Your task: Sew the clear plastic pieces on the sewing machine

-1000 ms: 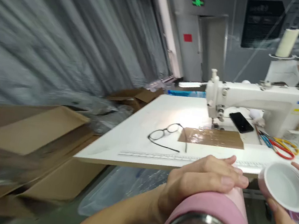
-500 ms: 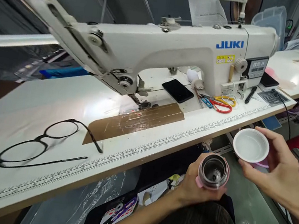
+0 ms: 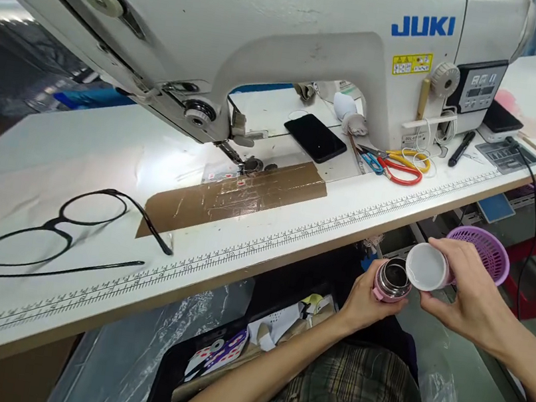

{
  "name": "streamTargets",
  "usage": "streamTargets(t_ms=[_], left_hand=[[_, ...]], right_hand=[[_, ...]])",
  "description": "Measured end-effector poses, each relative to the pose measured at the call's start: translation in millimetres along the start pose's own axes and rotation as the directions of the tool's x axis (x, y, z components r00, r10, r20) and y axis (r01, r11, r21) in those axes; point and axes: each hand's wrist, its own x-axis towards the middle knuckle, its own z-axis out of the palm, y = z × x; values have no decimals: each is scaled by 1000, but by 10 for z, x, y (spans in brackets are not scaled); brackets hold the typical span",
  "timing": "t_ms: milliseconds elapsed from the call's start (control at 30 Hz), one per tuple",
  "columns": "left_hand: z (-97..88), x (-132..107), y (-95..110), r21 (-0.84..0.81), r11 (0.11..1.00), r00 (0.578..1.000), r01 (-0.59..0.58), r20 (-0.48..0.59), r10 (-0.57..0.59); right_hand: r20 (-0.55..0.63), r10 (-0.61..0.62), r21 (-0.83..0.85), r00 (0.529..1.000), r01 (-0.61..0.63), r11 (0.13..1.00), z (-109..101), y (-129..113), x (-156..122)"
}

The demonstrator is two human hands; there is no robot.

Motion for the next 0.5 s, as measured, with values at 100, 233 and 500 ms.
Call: streamTargets(t_ms=[100, 233, 500], left_hand=[[-6, 6, -14, 18, 1000, 1000, 16, 10, -17], [-2, 19, -26, 32, 999, 999, 38, 24, -38], [28, 36, -106, 39, 999, 999, 29, 33, -31]], right_hand=[[68, -33, -63, 997, 37, 997, -17, 4, 34], [134, -115, -172, 984, 138, 975, -54, -9, 91], [235, -232, -323, 944, 302, 897, -56, -112, 239]])
